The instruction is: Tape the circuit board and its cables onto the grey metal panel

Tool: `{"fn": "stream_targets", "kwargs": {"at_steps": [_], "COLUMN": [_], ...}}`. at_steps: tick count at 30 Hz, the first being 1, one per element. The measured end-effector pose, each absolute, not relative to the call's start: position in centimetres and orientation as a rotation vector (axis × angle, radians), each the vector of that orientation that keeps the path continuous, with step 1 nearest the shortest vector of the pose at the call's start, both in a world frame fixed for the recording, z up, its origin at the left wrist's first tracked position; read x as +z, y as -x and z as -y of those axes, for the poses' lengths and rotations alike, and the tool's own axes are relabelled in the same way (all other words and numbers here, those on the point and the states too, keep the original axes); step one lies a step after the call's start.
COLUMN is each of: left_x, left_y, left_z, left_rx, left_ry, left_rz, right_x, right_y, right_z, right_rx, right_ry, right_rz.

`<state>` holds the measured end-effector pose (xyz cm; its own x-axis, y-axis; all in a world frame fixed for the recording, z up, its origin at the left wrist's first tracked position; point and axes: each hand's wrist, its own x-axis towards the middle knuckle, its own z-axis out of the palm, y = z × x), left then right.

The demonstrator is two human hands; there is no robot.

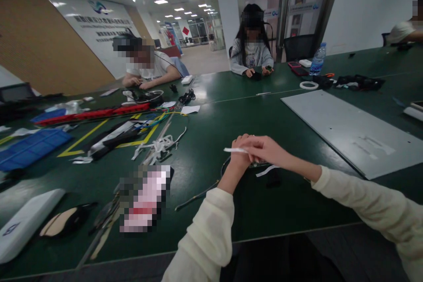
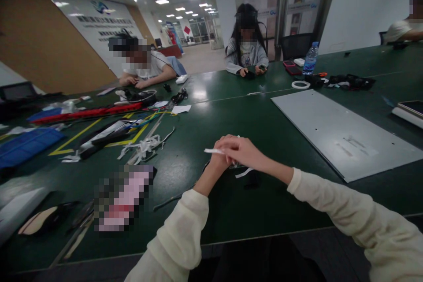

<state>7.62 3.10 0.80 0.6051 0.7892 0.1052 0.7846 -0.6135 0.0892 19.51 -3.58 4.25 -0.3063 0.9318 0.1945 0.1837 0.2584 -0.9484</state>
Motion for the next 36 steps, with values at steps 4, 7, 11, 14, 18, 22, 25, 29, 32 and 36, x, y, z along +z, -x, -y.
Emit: {"fn": "stream_targets", "kwargs": {"at_steps": [4,7,11,14,18,22,25,29,32,36], "left_x": [0.5,0.5,0.7,0.9,1.5,2.0,2.2,2.7,3.3,3.5], "left_y": [-7.8,-7.8,-8.0,-7.9,-7.6,-7.0,-6.2,-4.9,-4.2,-3.8], "left_z": [-3.9,-4.1,-4.2,-4.1,-3.5,-3.4,-3.8,-4.1,-3.9,-3.6], "left_rx": [0.105,0.141,0.121,0.124,0.226,0.283,0.297,0.107,-0.086,-0.236], "left_ry": [-2.791,-2.808,-2.796,-2.773,-2.750,-2.763,-2.793,-2.750,-2.697,-2.667], "left_rz": [-1.348,-1.346,-1.386,-1.385,-1.318,-1.264,-1.151,-1.075,-1.058,-1.059], "right_x": [2.3,2.0,1.8,1.6,2.0,2.7,2.4,-0.2,-3.3,-6.3], "right_y": [-18.2,-18.3,-18.3,-18.3,-18.9,-21.5,-25.7,-33.3,-38.7,-42.7], "right_z": [4.4,4.2,4.2,4.6,4.8,3.6,1.7,-0.6,-0.9,-0.5], "right_rx": [0.762,0.376,0.068,0.058,0.164,0.168,-0.009,-0.278,-0.376,-0.117], "right_ry": [1.219,1.313,1.341,1.337,1.395,1.464,1.647,1.946,2.267,2.528], "right_rz": [1.934,2.159,2.340,2.334,2.196,2.027,1.837,1.565,1.299,1.114]}}
